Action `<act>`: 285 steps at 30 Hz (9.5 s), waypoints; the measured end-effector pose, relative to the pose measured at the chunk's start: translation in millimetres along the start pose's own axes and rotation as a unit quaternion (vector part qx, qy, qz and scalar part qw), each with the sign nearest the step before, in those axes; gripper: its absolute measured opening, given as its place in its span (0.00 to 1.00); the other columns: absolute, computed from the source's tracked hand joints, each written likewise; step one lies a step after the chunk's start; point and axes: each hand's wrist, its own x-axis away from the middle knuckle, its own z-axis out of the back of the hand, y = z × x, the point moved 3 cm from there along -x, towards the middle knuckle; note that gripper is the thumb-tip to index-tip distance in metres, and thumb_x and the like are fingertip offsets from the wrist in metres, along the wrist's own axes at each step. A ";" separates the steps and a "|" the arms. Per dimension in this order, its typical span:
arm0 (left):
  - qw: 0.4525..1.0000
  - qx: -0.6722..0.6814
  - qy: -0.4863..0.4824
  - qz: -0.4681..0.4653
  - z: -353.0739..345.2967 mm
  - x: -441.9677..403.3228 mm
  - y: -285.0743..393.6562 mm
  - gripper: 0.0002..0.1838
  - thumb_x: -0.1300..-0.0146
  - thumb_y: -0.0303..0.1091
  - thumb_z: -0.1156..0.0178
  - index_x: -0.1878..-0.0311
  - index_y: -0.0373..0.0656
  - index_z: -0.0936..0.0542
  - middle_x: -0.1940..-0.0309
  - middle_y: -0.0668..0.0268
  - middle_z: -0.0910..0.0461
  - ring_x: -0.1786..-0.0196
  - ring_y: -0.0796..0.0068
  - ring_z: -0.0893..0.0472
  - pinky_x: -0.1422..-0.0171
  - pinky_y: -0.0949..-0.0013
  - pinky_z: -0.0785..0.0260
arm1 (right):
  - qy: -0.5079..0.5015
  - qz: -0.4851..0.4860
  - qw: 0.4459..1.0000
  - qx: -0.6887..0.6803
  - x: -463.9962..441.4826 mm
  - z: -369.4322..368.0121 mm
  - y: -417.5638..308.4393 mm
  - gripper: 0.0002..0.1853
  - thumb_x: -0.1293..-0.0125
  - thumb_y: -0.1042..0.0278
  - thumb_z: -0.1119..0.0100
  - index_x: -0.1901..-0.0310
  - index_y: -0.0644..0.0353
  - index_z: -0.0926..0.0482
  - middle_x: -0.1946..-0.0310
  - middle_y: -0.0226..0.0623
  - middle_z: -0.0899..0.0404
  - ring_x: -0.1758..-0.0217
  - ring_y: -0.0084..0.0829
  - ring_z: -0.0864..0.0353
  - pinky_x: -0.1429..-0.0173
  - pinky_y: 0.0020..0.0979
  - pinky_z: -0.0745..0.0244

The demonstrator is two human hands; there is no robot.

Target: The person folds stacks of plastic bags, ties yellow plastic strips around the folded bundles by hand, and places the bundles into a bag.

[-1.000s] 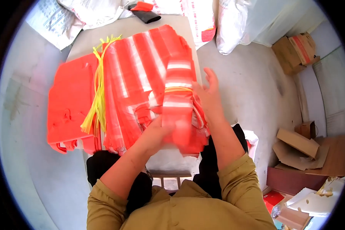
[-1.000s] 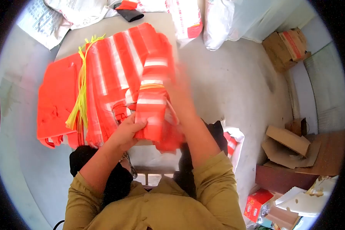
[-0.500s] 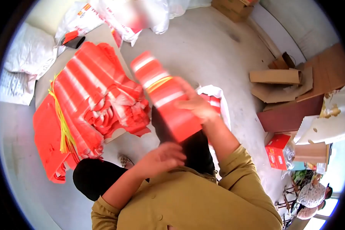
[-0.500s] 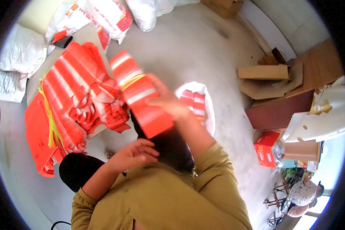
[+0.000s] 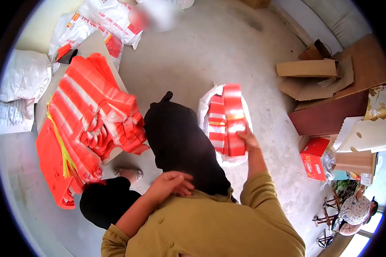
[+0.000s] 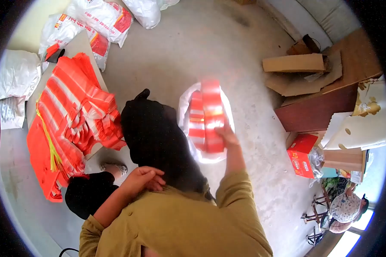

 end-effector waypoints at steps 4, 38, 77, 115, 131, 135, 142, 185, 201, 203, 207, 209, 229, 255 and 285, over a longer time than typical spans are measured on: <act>1.000 0.015 0.014 0.021 3.4 3.2 3.3 0.20 0.15 0.41 0.47 0.35 0.36 0.18 0.52 0.54 0.09 0.54 0.63 0.09 0.46 0.63 0.17 | 0.141 -0.090 0.984 0.065 4.6 41.1 79.2 0.36 0.34 0.81 0.33 0.24 0.64 0.32 0.37 0.39 0.19 0.37 0.35 0.17 0.35 0.37 0.17; 0.989 0.050 -0.061 0.123 11.6 4.7 18.6 0.20 0.21 0.38 0.37 0.38 0.29 0.15 0.46 0.53 0.10 0.43 0.66 0.11 0.32 0.63 0.21 | 0.099 -0.013 0.662 0.743 -107.7 9.3 46.8 0.38 0.21 0.49 0.45 0.15 0.49 0.43 0.12 0.50 0.58 0.10 0.56 0.57 0.10 0.52 0.53; 0.817 -0.556 0.149 0.031 153.5 122.1 -75.6 0.29 0.27 0.54 0.36 0.30 0.47 0.20 0.45 0.53 0.12 0.41 0.53 0.14 0.37 0.53 0.23 | -0.131 0.347 0.786 0.495 -23.6 -356.4 -99.1 0.23 0.17 0.69 0.48 0.25 0.65 0.29 0.33 0.46 0.20 0.34 0.40 0.18 0.27 0.41 0.25; 0.636 -0.467 0.484 -0.378 306.2 198.4 88.4 0.15 0.49 0.22 0.32 0.55 0.41 0.14 0.51 0.59 0.13 0.40 0.49 0.19 0.34 0.49 0.29 | -0.056 0.336 0.627 0.701 -53.0 -341.3 -95.4 0.17 0.18 0.67 0.45 0.36 0.66 0.21 0.33 0.51 0.20 0.33 0.50 0.18 0.30 0.43 0.22; 0.567 -0.559 0.518 -0.313 296.9 189.1 90.4 0.37 0.38 0.38 0.27 0.25 0.46 0.25 0.22 0.54 0.30 0.18 0.48 0.35 0.16 0.45 0.41 | -0.099 0.396 0.611 0.678 -54.8 -398.5 -80.3 0.14 0.25 0.72 0.39 0.41 0.65 0.17 0.36 0.49 0.17 0.36 0.50 0.16 0.34 0.42 0.20; 0.614 -0.585 0.488 -0.206 289.1 176.5 81.8 0.45 0.38 0.46 0.26 0.18 0.52 0.32 0.14 0.58 0.44 0.12 0.50 0.48 0.11 0.42 0.52 | -0.121 0.419 0.570 0.696 -41.4 -424.1 -70.2 0.15 0.25 0.75 0.40 0.40 0.66 0.18 0.38 0.51 0.16 0.36 0.52 0.16 0.32 0.43 0.22; 0.624 -0.583 0.477 -0.205 289.0 184.6 78.3 0.46 0.38 0.48 0.26 0.18 0.55 0.33 0.13 0.58 0.46 0.11 0.48 0.49 0.11 0.39 0.53 | -0.244 0.408 0.583 0.659 -31.0 -524.5 -36.7 0.17 0.29 0.77 0.37 0.39 0.63 0.17 0.42 0.50 0.15 0.41 0.51 0.15 0.35 0.42 0.21; 0.725 -0.005 0.553 -0.410 302.9 168.3 72.5 0.47 0.36 0.35 0.29 0.16 0.48 0.42 0.24 0.44 0.41 0.27 0.53 0.27 0.30 0.57 0.25 | -0.205 0.115 0.919 0.315 -84.1 -603.5 30.8 0.09 0.28 0.81 0.37 0.49 0.66 0.14 0.57 0.30 0.14 0.53 0.19 0.19 0.46 0.23 0.25; 0.757 -0.104 0.528 -0.371 297.0 215.5 34.5 0.34 0.39 0.21 0.37 0.26 0.49 0.23 0.15 0.51 0.43 0.25 0.66 0.25 0.31 0.65 0.26 | -0.282 0.316 0.766 0.483 -30.8 -576.5 86.3 0.11 0.35 0.82 0.36 0.52 0.63 0.13 0.44 0.40 0.16 0.41 0.37 0.17 0.40 0.32 0.20; 0.760 -0.139 0.526 -0.355 286.8 218.3 28.9 0.34 0.40 0.22 0.37 0.27 0.50 0.22 0.14 0.49 0.45 0.17 0.60 0.37 0.21 0.61 0.36 | -0.279 0.318 0.768 0.480 -26.0 -576.3 85.5 0.11 0.34 0.82 0.35 0.52 0.63 0.13 0.44 0.41 0.16 0.40 0.38 0.18 0.39 0.33 0.20; 0.770 -0.143 0.498 -0.371 274.9 229.5 26.9 0.33 0.41 0.21 0.37 0.29 0.49 0.20 0.13 0.49 0.47 0.10 0.53 0.48 0.13 0.57 0.49 | -0.280 0.299 0.787 0.462 -29.8 -572.2 87.6 0.10 0.34 0.81 0.35 0.52 0.63 0.13 0.42 0.42 0.17 0.40 0.39 0.19 0.36 0.33 0.23; 0.763 -0.120 0.496 -0.397 269.5 237.1 27.3 0.33 0.41 0.21 0.37 0.30 0.48 0.20 0.13 0.49 0.47 0.11 0.54 0.47 0.13 0.57 0.48 | -0.272 0.272 0.803 0.455 -27.9 -572.4 87.2 0.13 0.36 0.80 0.33 0.50 0.61 0.13 0.40 0.42 0.18 0.38 0.40 0.21 0.34 0.37 0.24; 0.805 -0.099 0.430 -0.397 262.3 245.2 32.5 0.34 0.24 0.34 0.47 0.18 0.37 0.40 0.23 0.56 0.31 0.23 0.66 0.30 0.18 0.62 0.42 | -0.452 0.478 0.618 0.431 43.3 -634.0 119.8 0.36 0.55 0.83 0.29 0.38 0.61 0.22 0.40 0.45 0.21 0.38 0.51 0.20 0.34 0.47 0.22; 0.870 -0.037 0.294 -0.394 282.8 218.5 7.7 0.35 0.17 0.63 0.63 0.15 0.56 0.39 0.34 0.55 0.19 0.50 0.65 0.14 0.60 0.64 0.15 | -0.445 0.462 0.648 0.412 45.9 -622.8 109.7 0.14 0.46 0.73 0.23 0.58 0.59 0.13 0.54 0.37 0.14 0.52 0.43 0.17 0.48 0.41 0.21; 0.603 -0.351 0.511 -0.502 303.7 251.0 40.4 0.32 0.15 0.53 0.61 0.39 0.39 0.14 0.39 0.53 0.14 0.30 0.49 0.22 0.24 0.52 0.33 | -0.441 0.441 0.646 0.440 55.4 -641.2 98.3 0.17 0.43 0.88 0.40 0.52 0.64 0.14 0.58 0.45 0.14 0.57 0.46 0.14 0.52 0.39 0.17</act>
